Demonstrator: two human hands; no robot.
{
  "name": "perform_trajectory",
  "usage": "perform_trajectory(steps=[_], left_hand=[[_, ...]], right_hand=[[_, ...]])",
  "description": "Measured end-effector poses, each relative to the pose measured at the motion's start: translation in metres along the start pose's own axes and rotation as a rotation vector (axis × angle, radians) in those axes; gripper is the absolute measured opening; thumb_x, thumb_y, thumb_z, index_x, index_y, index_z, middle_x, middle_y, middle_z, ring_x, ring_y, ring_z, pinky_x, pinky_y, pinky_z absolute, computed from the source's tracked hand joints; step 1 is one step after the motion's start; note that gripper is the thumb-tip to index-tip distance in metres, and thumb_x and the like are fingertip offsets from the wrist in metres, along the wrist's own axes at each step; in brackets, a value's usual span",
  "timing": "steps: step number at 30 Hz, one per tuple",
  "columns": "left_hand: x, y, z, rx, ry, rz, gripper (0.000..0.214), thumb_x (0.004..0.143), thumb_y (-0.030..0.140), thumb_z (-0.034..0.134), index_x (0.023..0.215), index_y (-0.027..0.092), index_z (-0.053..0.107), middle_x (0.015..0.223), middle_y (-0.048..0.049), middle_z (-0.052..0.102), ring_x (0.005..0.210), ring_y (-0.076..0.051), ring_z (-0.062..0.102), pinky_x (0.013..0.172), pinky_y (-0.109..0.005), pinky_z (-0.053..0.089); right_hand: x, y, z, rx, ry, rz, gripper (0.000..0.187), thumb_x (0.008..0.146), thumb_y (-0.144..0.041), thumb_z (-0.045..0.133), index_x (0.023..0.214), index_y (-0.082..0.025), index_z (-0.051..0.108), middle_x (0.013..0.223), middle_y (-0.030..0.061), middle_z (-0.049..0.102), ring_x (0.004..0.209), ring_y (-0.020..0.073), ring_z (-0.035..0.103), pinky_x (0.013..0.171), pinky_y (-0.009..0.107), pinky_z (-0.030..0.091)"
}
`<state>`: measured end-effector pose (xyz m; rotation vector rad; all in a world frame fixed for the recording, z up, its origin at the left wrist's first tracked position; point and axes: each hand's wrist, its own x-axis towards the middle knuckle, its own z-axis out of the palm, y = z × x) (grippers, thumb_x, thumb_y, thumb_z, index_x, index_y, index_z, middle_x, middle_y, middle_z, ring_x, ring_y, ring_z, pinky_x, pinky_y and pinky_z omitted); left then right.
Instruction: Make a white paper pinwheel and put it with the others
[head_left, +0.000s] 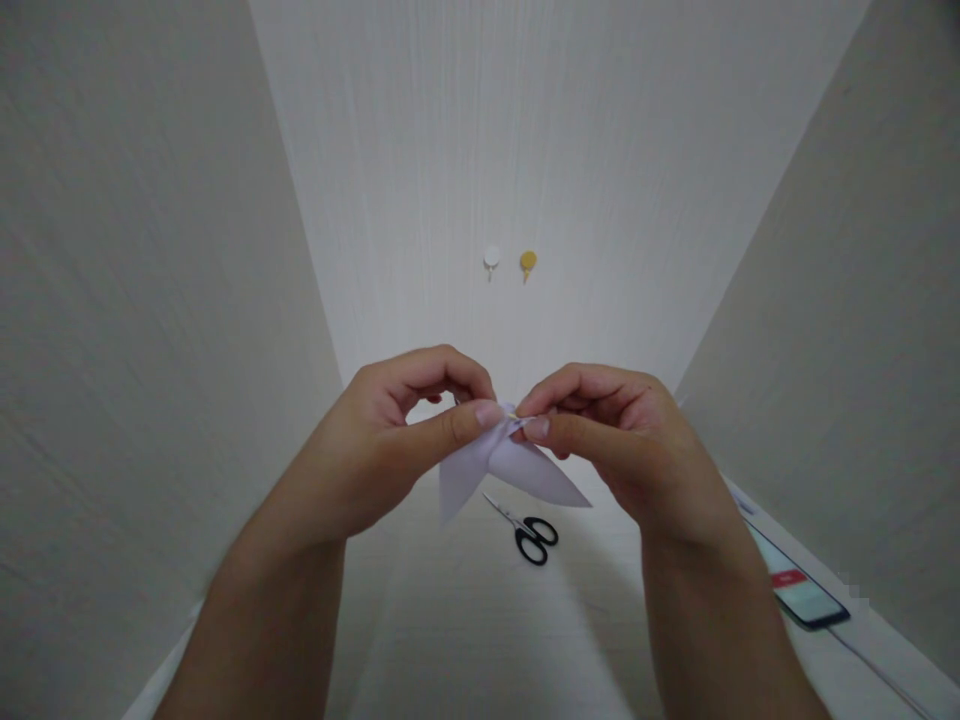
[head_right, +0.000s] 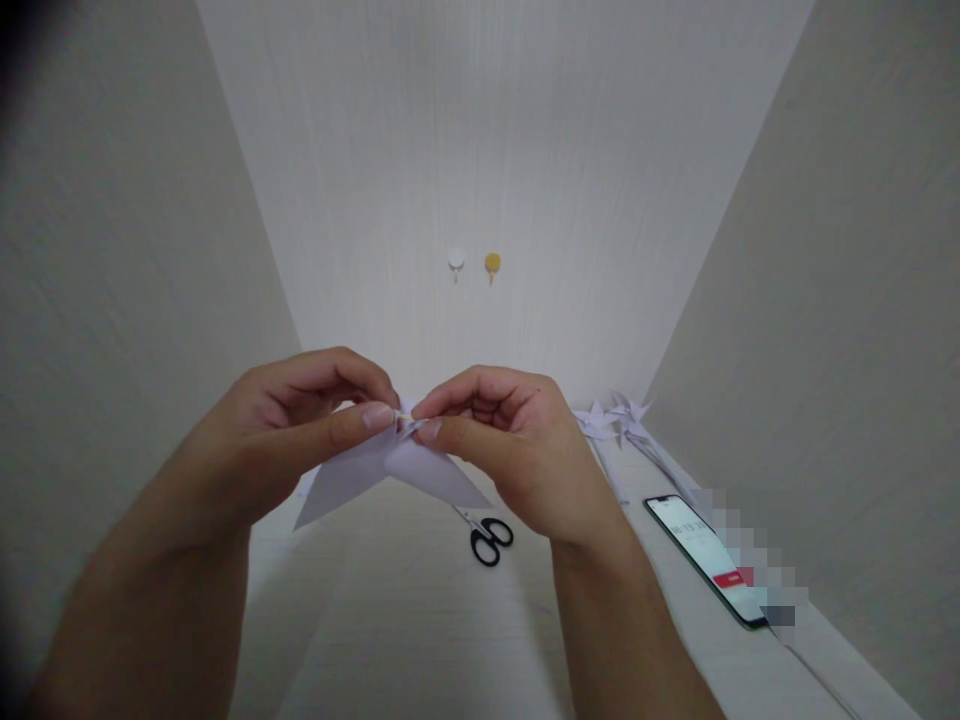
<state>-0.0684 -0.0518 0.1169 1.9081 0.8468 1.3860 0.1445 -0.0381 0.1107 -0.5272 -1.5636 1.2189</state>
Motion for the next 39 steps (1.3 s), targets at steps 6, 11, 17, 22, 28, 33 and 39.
perform_trajectory(steps=[6, 11, 17, 22, 28, 33, 39], left_hand=[[-0.001, 0.000, 0.001, 0.006, 0.070, 0.052, 0.011, 0.081, 0.027, 0.089, 0.080, 0.024, 0.078, 0.079, 0.0022, 0.074, 0.077, -0.014, 0.066, 0.070, -0.023, 0.050], [-0.002, 0.005, 0.002, 0.009, 0.050, 0.011, 0.005, 0.083, 0.021, 0.085, 0.083, 0.025, 0.082, 0.078, 0.0020, 0.076, 0.075, -0.013, 0.066, 0.070, -0.024, 0.051], [-0.001, 0.008, 0.004, 0.030, 0.081, 0.024, 0.005, 0.084, 0.018, 0.080, 0.082, 0.022, 0.080, 0.080, -0.0008, 0.076, 0.077, -0.016, 0.068, 0.069, -0.026, 0.052], [-0.002, 0.008, 0.004, 0.051, 0.073, 0.043, 0.013, 0.084, 0.013, 0.074, 0.080, 0.024, 0.078, 0.081, 0.0012, 0.076, 0.080, -0.016, 0.069, 0.075, -0.026, 0.053], [-0.001, 0.008, 0.005, 0.047, 0.080, 0.038, 0.016, 0.085, 0.010, 0.070, 0.081, 0.023, 0.077, 0.081, 0.0019, 0.075, 0.078, -0.015, 0.068, 0.074, -0.026, 0.052], [-0.001, 0.009, 0.005, 0.044, 0.082, 0.022, 0.011, 0.085, 0.014, 0.072, 0.078, 0.022, 0.075, 0.079, 0.0009, 0.074, 0.076, -0.016, 0.067, 0.070, -0.027, 0.051], [-0.003, 0.009, 0.003, 0.077, 0.064, 0.012, 0.011, 0.084, 0.015, 0.076, 0.079, 0.024, 0.080, 0.079, 0.0003, 0.076, 0.078, -0.017, 0.068, 0.072, -0.028, 0.052]], right_hand=[[0.002, 0.000, 0.000, -0.018, 0.000, -0.005, 0.008, 0.076, -0.013, 0.087, 0.079, -0.020, 0.084, 0.072, 0.0006, 0.078, 0.066, 0.0131, 0.069, 0.059, 0.023, 0.054], [0.002, 0.001, 0.000, -0.037, 0.007, -0.001, 0.006, 0.077, -0.016, 0.087, 0.080, -0.021, 0.084, 0.072, 0.0011, 0.078, 0.067, 0.0136, 0.069, 0.060, 0.024, 0.055], [0.001, 0.000, -0.001, -0.045, 0.019, 0.009, 0.006, 0.077, -0.017, 0.087, 0.080, -0.021, 0.084, 0.072, 0.0012, 0.078, 0.066, 0.0138, 0.068, 0.060, 0.025, 0.055], [0.002, -0.001, 0.001, -0.025, 0.009, 0.005, 0.007, 0.077, -0.015, 0.086, 0.079, -0.021, 0.084, 0.072, 0.0006, 0.077, 0.065, 0.0125, 0.067, 0.060, 0.024, 0.054], [0.002, -0.001, 0.001, -0.050, 0.021, 0.008, 0.006, 0.077, -0.018, 0.087, 0.080, -0.021, 0.084, 0.073, 0.0007, 0.077, 0.065, 0.0130, 0.066, 0.060, 0.026, 0.053], [0.002, -0.001, 0.002, -0.048, 0.029, 0.007, 0.007, 0.076, -0.016, 0.087, 0.079, -0.021, 0.083, 0.071, 0.0003, 0.076, 0.064, 0.0128, 0.065, 0.059, 0.025, 0.052], [0.002, -0.001, 0.002, -0.068, 0.032, 0.008, 0.005, 0.076, -0.019, 0.087, 0.079, -0.021, 0.083, 0.070, 0.0009, 0.076, 0.064, 0.0138, 0.065, 0.057, 0.026, 0.051]])
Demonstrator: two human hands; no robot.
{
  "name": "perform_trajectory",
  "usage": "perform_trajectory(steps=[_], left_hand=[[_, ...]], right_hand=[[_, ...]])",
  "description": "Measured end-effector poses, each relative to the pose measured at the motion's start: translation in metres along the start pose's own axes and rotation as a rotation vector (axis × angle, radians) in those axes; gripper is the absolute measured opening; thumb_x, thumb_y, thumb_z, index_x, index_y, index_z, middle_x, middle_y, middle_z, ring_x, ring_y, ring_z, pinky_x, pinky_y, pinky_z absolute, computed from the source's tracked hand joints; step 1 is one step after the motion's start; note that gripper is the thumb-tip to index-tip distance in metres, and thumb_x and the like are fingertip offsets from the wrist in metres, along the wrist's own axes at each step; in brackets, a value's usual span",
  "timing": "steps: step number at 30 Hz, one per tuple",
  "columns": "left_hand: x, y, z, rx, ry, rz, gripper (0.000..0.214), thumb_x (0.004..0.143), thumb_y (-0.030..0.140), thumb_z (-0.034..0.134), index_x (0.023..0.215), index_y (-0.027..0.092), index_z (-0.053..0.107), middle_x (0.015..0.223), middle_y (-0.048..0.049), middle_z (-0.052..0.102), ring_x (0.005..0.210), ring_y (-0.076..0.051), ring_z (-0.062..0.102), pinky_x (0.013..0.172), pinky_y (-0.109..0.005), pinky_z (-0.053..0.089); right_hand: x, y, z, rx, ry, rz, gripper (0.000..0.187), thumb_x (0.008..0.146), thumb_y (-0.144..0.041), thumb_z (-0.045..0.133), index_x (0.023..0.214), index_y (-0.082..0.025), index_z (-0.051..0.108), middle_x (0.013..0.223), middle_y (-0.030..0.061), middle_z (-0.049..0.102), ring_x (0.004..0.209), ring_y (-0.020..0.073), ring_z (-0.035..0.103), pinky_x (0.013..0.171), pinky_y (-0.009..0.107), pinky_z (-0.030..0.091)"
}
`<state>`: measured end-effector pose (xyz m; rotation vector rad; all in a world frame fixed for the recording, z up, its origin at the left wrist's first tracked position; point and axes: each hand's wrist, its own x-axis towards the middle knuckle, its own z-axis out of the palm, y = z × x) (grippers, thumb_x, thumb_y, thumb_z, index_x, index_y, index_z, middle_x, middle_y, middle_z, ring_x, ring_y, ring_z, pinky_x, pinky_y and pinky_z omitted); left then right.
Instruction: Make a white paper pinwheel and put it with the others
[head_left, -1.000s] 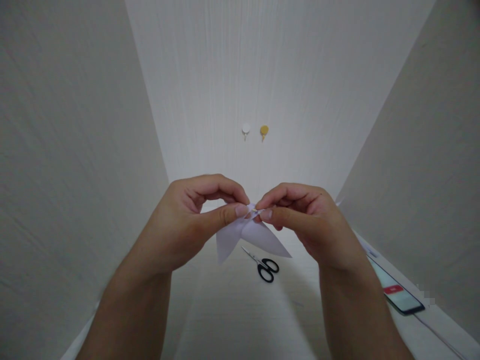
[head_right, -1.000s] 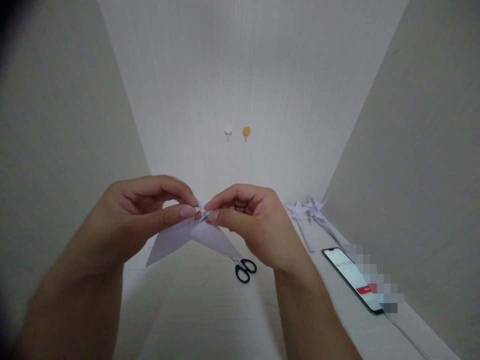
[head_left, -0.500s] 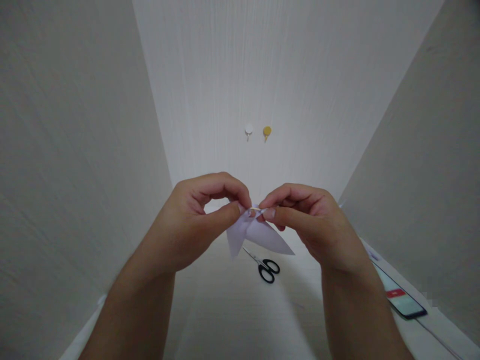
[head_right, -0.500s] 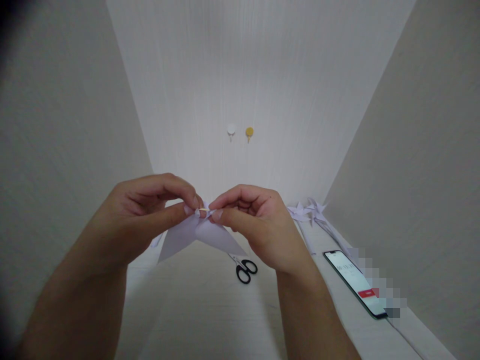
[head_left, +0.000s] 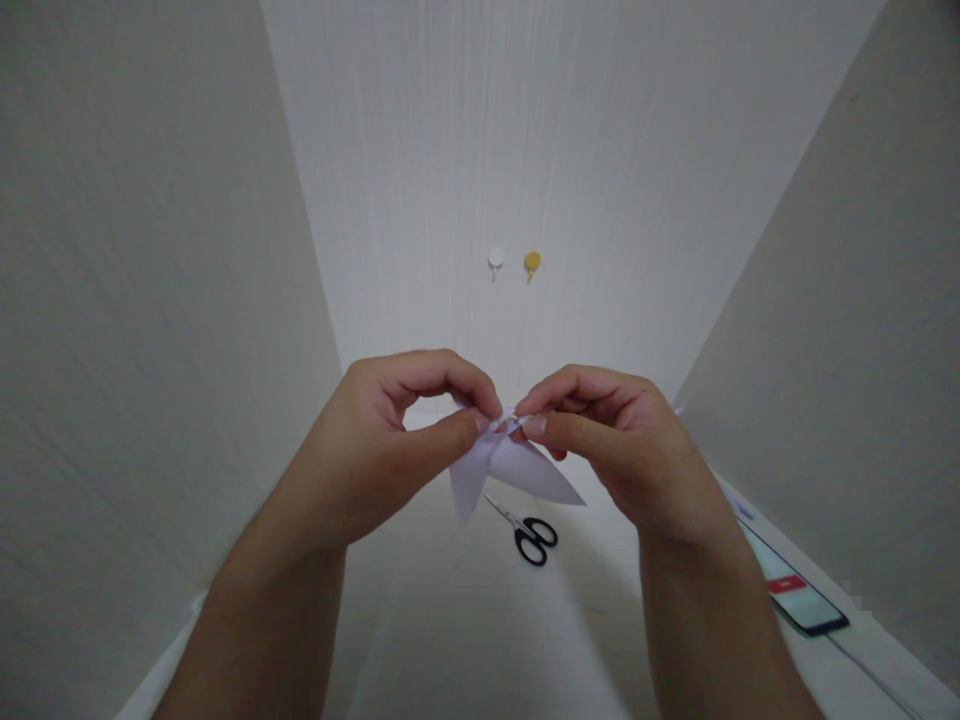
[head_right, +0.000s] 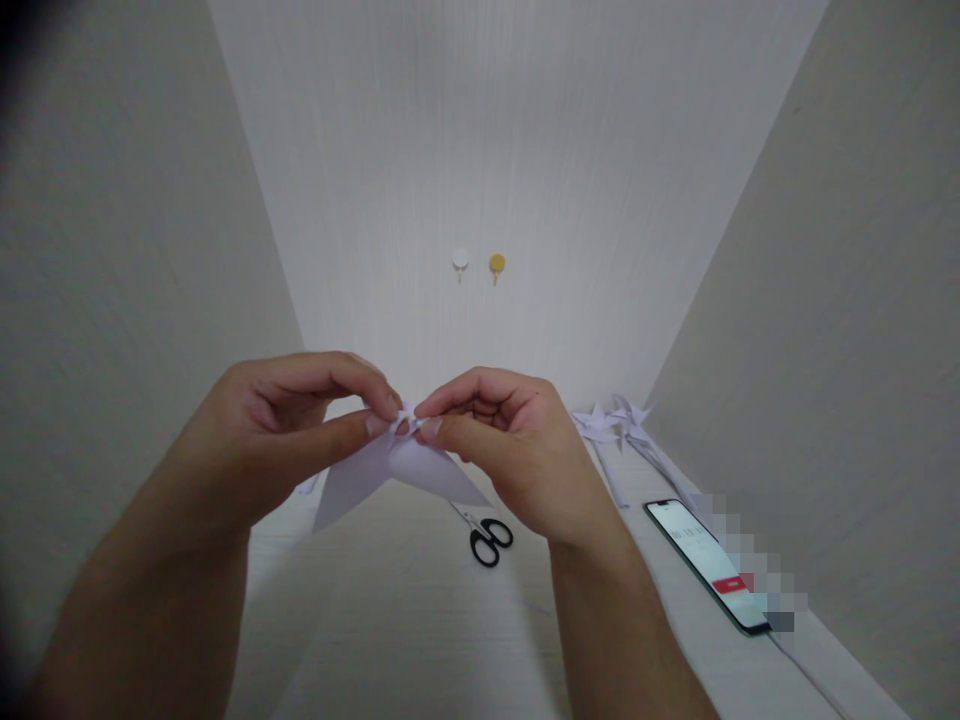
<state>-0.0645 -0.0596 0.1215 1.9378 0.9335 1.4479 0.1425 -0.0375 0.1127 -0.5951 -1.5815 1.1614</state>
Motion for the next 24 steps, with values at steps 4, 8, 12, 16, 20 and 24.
perform_trajectory(steps=[4, 8, 12, 16, 20, 24], left_hand=[[-0.0003, -0.0029, -0.0012, 0.008, -0.005, 0.010, 0.007, 0.083, 0.017, 0.080, 0.082, 0.024, 0.082, 0.081, -0.0015, 0.077, 0.080, -0.018, 0.068, 0.073, -0.029, 0.054], [-0.0006, -0.0049, -0.0019, -0.048, -0.019, 0.002, 0.006, 0.083, 0.019, 0.082, 0.082, 0.024, 0.082, 0.081, -0.0010, 0.077, 0.079, -0.018, 0.069, 0.073, -0.028, 0.054], [-0.0006, -0.0057, -0.0023, -0.092, -0.041, -0.007, 0.008, 0.083, 0.018, 0.083, 0.082, 0.026, 0.083, 0.083, 0.0005, 0.078, 0.082, -0.017, 0.069, 0.075, -0.027, 0.053], [0.0001, -0.0061, -0.0028, -0.071, -0.047, 0.028, 0.007, 0.083, 0.018, 0.083, 0.082, 0.026, 0.083, 0.085, -0.0010, 0.079, 0.087, -0.019, 0.070, 0.080, -0.030, 0.054], [0.0010, -0.0053, -0.0026, -0.043, -0.025, 0.052, 0.007, 0.082, 0.016, 0.082, 0.082, 0.023, 0.082, 0.086, -0.0032, 0.079, 0.086, -0.020, 0.070, 0.081, -0.032, 0.054], [0.0015, -0.0056, -0.0018, -0.036, -0.027, 0.040, 0.007, 0.082, 0.018, 0.084, 0.082, 0.025, 0.082, 0.086, -0.0019, 0.079, 0.085, -0.020, 0.069, 0.081, -0.032, 0.052]], right_hand=[[-0.0006, 0.0007, -0.0011, -0.003, 0.000, 0.008, 0.006, 0.077, -0.021, 0.087, 0.079, -0.020, 0.082, 0.070, 0.0012, 0.075, 0.064, 0.0139, 0.065, 0.057, 0.026, 0.051], [-0.0016, 0.0017, -0.0029, 0.026, -0.031, 0.019, 0.008, 0.078, -0.022, 0.090, 0.081, -0.020, 0.082, 0.071, 0.0012, 0.076, 0.064, 0.0136, 0.067, 0.058, 0.025, 0.053], [-0.0024, 0.0019, -0.0041, 0.062, -0.064, 0.037, 0.012, 0.077, -0.025, 0.093, 0.082, -0.020, 0.082, 0.070, 0.0008, 0.075, 0.063, 0.0131, 0.067, 0.057, 0.024, 0.054], [-0.0026, 0.0020, -0.0039, 0.076, -0.070, 0.056, 0.014, 0.077, -0.027, 0.093, 0.083, -0.020, 0.082, 0.071, 0.0008, 0.076, 0.063, 0.0135, 0.068, 0.056, 0.024, 0.053], [-0.0024, 0.0023, -0.0027, 0.111, -0.084, 0.079, 0.018, 0.075, -0.027, 0.095, 0.084, -0.021, 0.081, 0.073, 0.0011, 0.076, 0.065, 0.0143, 0.070, 0.057, 0.025, 0.055], [-0.0020, 0.0014, -0.0014, 0.132, -0.083, 0.093, 0.021, 0.072, -0.026, 0.096, 0.084, -0.021, 0.080, 0.075, 0.0001, 0.076, 0.066, 0.0139, 0.070, 0.060, 0.025, 0.055]])
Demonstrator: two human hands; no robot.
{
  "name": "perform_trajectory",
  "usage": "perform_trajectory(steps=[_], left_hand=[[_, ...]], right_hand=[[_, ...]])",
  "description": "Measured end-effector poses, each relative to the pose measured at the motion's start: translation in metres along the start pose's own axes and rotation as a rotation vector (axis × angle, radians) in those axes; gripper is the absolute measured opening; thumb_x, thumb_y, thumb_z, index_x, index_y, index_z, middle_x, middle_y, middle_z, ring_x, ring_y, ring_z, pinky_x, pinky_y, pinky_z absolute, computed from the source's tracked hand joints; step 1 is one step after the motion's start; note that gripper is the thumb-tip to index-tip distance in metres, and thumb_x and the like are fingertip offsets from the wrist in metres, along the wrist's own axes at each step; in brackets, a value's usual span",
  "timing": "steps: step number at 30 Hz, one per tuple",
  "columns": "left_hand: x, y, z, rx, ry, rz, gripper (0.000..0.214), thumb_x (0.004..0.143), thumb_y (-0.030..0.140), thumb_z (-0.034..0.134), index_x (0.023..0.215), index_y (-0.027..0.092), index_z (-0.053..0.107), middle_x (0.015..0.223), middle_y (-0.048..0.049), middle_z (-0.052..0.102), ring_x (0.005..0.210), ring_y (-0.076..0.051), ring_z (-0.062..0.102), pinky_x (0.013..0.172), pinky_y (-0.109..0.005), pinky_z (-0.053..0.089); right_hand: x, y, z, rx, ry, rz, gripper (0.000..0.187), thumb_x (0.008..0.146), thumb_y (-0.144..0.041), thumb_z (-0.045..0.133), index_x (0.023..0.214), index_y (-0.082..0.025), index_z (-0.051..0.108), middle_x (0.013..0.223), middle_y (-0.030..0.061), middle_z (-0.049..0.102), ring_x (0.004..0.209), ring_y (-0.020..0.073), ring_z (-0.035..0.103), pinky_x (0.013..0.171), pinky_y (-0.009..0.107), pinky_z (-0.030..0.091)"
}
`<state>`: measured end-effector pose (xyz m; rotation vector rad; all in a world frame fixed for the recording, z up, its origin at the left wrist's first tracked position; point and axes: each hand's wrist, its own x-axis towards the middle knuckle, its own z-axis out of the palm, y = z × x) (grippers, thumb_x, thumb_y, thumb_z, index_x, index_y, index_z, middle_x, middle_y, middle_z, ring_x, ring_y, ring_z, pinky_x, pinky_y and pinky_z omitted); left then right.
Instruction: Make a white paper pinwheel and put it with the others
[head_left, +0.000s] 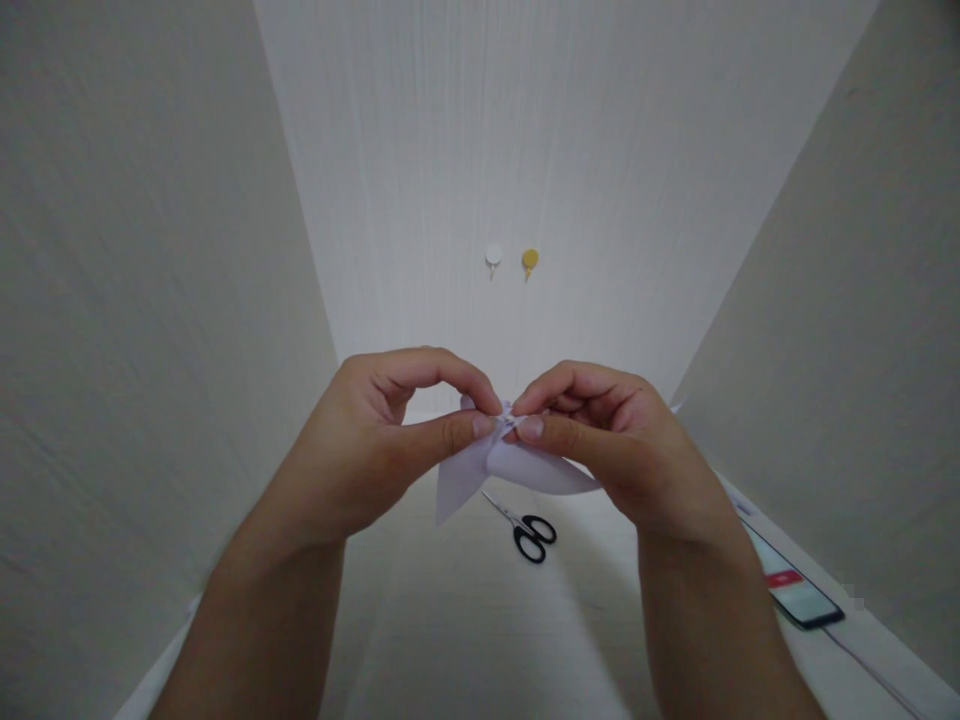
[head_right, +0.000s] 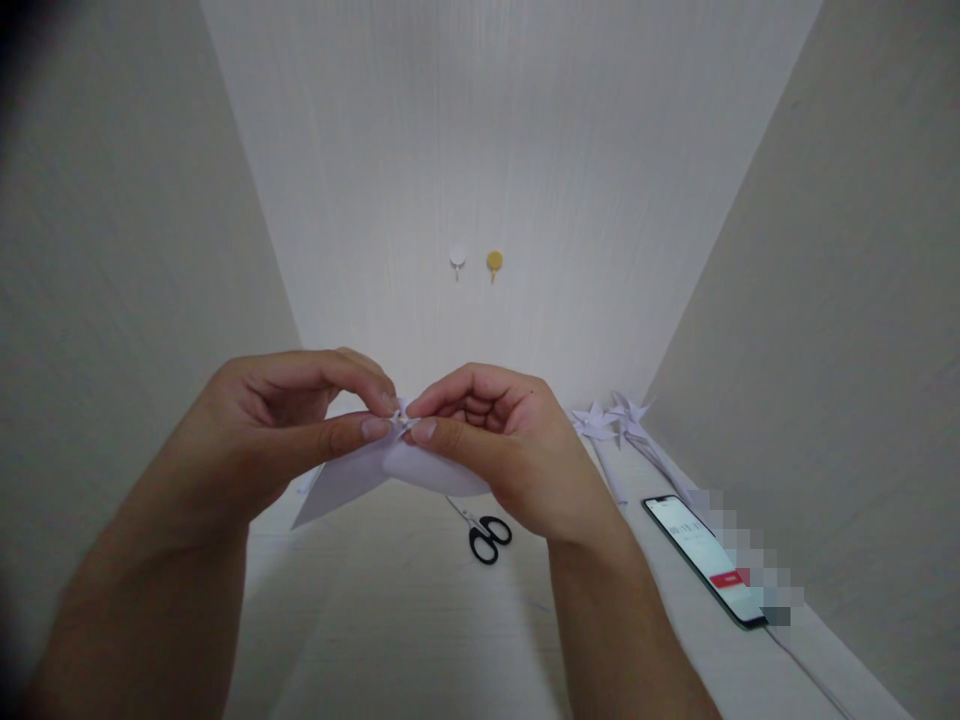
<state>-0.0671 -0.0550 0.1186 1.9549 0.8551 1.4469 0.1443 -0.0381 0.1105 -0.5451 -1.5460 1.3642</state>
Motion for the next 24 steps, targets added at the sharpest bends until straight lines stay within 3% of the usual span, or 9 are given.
perform_trajectory(steps=[7, 13, 17, 24], left_hand=[[0.0002, 0.0012, 0.0010, 0.061, -0.004, 0.012, 0.005, 0.082, 0.021, 0.084, 0.084, 0.024, 0.082, 0.088, -0.0032, 0.078, 0.089, -0.021, 0.069, 0.083, -0.033, 0.052], [0.0007, 0.0026, 0.0016, 0.081, -0.012, 0.003, 0.007, 0.085, 0.018, 0.080, 0.087, 0.024, 0.081, 0.091, -0.0027, 0.077, 0.091, -0.020, 0.068, 0.085, -0.033, 0.050], [0.0012, 0.0026, 0.0002, 0.114, 0.005, 0.030, 0.005, 0.083, 0.019, 0.082, 0.084, 0.023, 0.080, 0.091, -0.0029, 0.074, 0.091, -0.019, 0.066, 0.085, -0.033, 0.049], [-0.0017, 0.0043, -0.0029, 0.125, -0.072, 0.011, 0.006, 0.082, 0.018, 0.080, 0.081, 0.023, 0.082, 0.096, -0.0039, 0.073, 0.093, -0.019, 0.067, 0.082, -0.031, 0.052]], right_hand=[[0.0010, -0.0013, 0.0030, 0.048, 0.011, 0.017, 0.030, 0.065, -0.021, 0.100, 0.084, -0.020, 0.077, 0.075, -0.0011, 0.075, 0.067, 0.0119, 0.069, 0.063, 0.022, 0.056], [0.0007, -0.0003, 0.0031, 0.046, 0.014, 0.005, 0.033, 0.066, -0.021, 0.100, 0.089, -0.021, 0.077, 0.080, -0.0003, 0.078, 0.071, 0.0124, 0.071, 0.066, 0.022, 0.057], [0.0006, 0.0012, 0.0005, 0.029, -0.015, -0.021, 0.029, 0.070, -0.017, 0.097, 0.091, -0.021, 0.077, 0.081, -0.0018, 0.077, 0.071, 0.0097, 0.069, 0.065, 0.019, 0.054], [-0.0023, 0.0040, -0.0037, -0.109, -0.111, -0.048, 0.021, 0.083, -0.020, 0.090, 0.099, -0.023, 0.077, 0.089, 0.0006, 0.077, 0.079, 0.0124, 0.070, 0.072, 0.024, 0.055]])
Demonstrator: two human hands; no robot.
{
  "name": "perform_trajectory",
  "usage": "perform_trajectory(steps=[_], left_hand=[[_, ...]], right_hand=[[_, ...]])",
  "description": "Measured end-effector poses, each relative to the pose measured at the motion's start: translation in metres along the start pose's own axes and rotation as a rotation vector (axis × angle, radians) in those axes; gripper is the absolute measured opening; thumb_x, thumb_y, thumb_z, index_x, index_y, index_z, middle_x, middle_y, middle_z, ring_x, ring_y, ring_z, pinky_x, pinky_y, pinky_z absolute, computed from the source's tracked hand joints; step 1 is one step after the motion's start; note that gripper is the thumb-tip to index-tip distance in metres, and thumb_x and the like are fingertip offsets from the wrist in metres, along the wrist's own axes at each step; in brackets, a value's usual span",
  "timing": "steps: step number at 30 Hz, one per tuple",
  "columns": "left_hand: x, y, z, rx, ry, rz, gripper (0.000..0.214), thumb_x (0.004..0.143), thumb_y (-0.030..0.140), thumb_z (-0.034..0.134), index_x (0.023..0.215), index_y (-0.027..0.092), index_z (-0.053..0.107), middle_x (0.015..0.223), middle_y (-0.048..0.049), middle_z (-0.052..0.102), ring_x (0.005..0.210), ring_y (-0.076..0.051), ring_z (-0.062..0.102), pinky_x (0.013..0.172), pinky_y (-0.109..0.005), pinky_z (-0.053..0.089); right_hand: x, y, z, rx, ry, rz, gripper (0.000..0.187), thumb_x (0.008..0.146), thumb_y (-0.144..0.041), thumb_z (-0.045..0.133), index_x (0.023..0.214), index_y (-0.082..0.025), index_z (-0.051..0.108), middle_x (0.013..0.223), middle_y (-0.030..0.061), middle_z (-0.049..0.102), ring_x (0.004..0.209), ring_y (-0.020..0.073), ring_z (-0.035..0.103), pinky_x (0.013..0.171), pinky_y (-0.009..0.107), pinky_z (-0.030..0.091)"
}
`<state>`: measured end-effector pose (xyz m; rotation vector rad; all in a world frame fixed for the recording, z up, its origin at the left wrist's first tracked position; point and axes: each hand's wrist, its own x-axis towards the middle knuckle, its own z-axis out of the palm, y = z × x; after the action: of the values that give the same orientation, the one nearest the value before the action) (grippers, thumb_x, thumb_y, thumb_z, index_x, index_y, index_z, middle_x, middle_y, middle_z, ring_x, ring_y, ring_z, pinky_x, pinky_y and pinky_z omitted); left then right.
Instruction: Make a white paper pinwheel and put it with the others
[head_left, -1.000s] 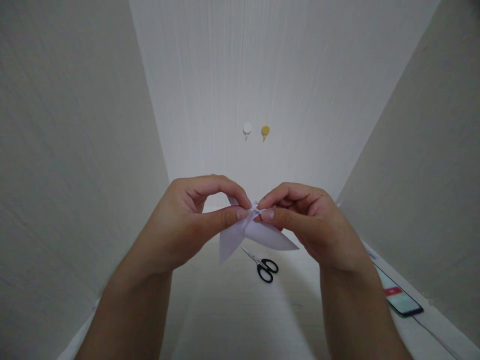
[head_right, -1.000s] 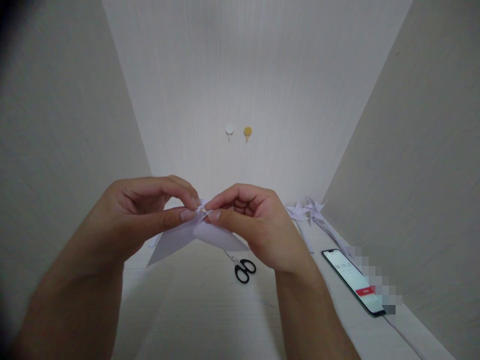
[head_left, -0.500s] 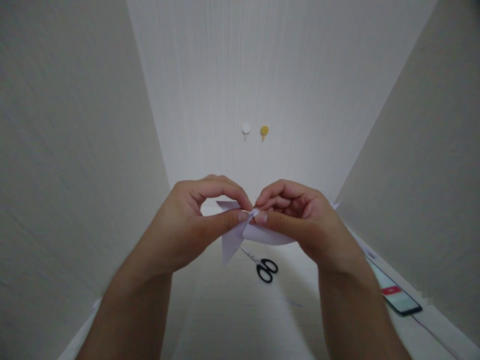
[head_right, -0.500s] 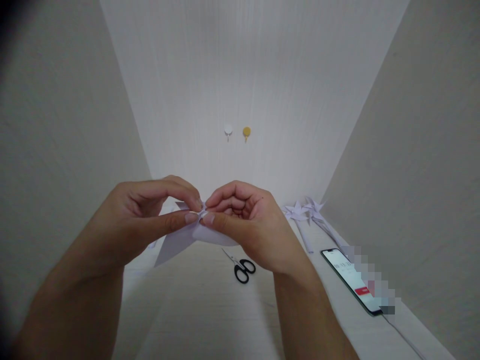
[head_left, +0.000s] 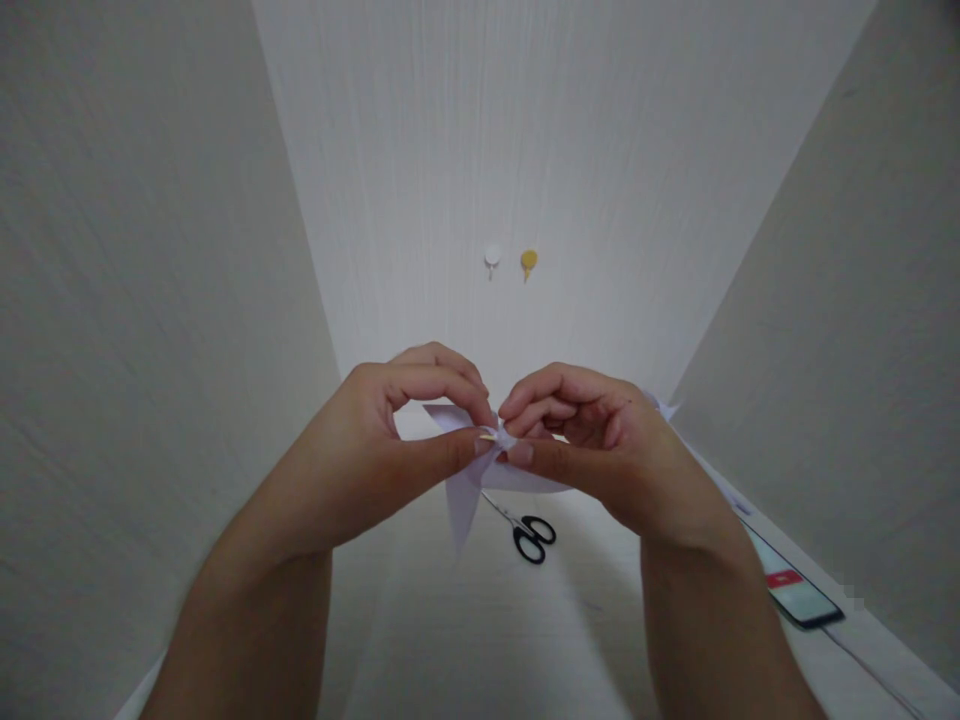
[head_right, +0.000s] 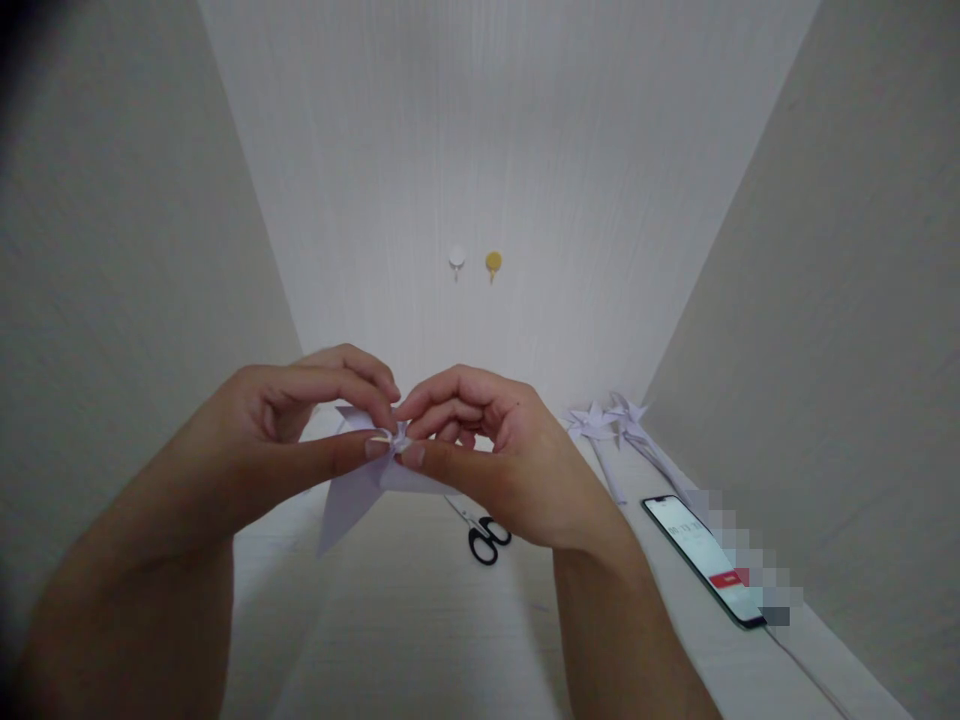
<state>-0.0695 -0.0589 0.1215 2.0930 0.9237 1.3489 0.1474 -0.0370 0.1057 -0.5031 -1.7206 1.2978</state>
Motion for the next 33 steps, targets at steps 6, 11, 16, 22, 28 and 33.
perform_trajectory(steps=[6, 11, 16, 22, 28, 33], left_hand=[[-0.002, -0.002, -0.001, 0.043, -0.043, 0.002, 0.010, 0.082, 0.016, 0.080, 0.078, 0.024, 0.083, 0.095, -0.0029, 0.074, 0.090, -0.018, 0.068, 0.084, -0.031, 0.053], [0.000, -0.004, 0.000, 0.085, -0.032, 0.017, 0.010, 0.081, 0.015, 0.082, 0.079, 0.026, 0.083, 0.093, -0.0016, 0.074, 0.090, -0.018, 0.068, 0.087, -0.032, 0.052], [0.001, -0.006, 0.001, 0.082, -0.004, 0.015, 0.006, 0.080, 0.020, 0.084, 0.082, 0.026, 0.082, 0.093, -0.0019, 0.075, 0.090, -0.020, 0.068, 0.083, -0.033, 0.052], [0.000, -0.006, 0.003, -0.040, 0.233, 0.075, 0.020, 0.081, 0.025, 0.085, 0.100, 0.026, 0.081, 0.110, -0.0048, 0.076, 0.111, -0.025, 0.067, 0.103, -0.040, 0.051], [0.012, -0.027, 0.009, -0.356, 0.390, -0.009, 0.027, 0.082, 0.026, 0.080, 0.109, 0.022, 0.076, 0.119, -0.0069, 0.076, 0.121, -0.027, 0.067, 0.105, -0.043, 0.053], [0.018, -0.036, 0.031, -0.340, 0.081, -0.134, 0.051, 0.082, 0.025, 0.080, 0.131, 0.022, 0.070, 0.139, -0.0129, 0.071, 0.134, -0.034, 0.062, 0.111, -0.049, 0.050]], right_hand=[[-0.003, -0.004, 0.001, -0.221, -0.048, -0.077, 0.019, 0.088, -0.015, 0.082, 0.104, -0.022, 0.076, 0.088, 0.0009, 0.075, 0.079, 0.0140, 0.067, 0.070, 0.026, 0.053], [-0.007, -0.007, 0.002, -0.393, -0.038, -0.179, 0.020, 0.092, -0.007, 0.074, 0.104, -0.023, 0.078, 0.092, 0.0006, 0.075, 0.081, 0.0136, 0.064, 0.071, 0.027, 0.052], [-0.006, -0.008, 0.001, -0.497, -0.030, -0.215, 0.019, 0.092, -0.007, 0.073, 0.099, -0.023, 0.081, 0.090, -0.0001, 0.077, 0.079, 0.0137, 0.063, 0.072, 0.028, 0.051], [-0.002, -0.005, -0.002, -0.395, 0.136, -0.160, 0.005, 0.091, -0.020, 0.081, 0.095, -0.022, 0.079, 0.087, 0.0011, 0.077, 0.078, 0.0148, 0.066, 0.070, 0.029, 0.052], [0.005, 0.001, -0.002, -0.231, 0.394, -0.247, 0.009, 0.084, -0.021, 0.085, 0.092, -0.022, 0.080, 0.087, 0.0017, 0.078, 0.077, 0.0156, 0.069, 0.070, 0.030, 0.056], [0.008, 0.004, 0.002, -0.276, 0.546, -0.305, 0.012, 0.082, -0.019, 0.085, 0.092, -0.023, 0.080, 0.086, 0.0009, 0.078, 0.073, 0.0149, 0.068, 0.069, 0.030, 0.056]])
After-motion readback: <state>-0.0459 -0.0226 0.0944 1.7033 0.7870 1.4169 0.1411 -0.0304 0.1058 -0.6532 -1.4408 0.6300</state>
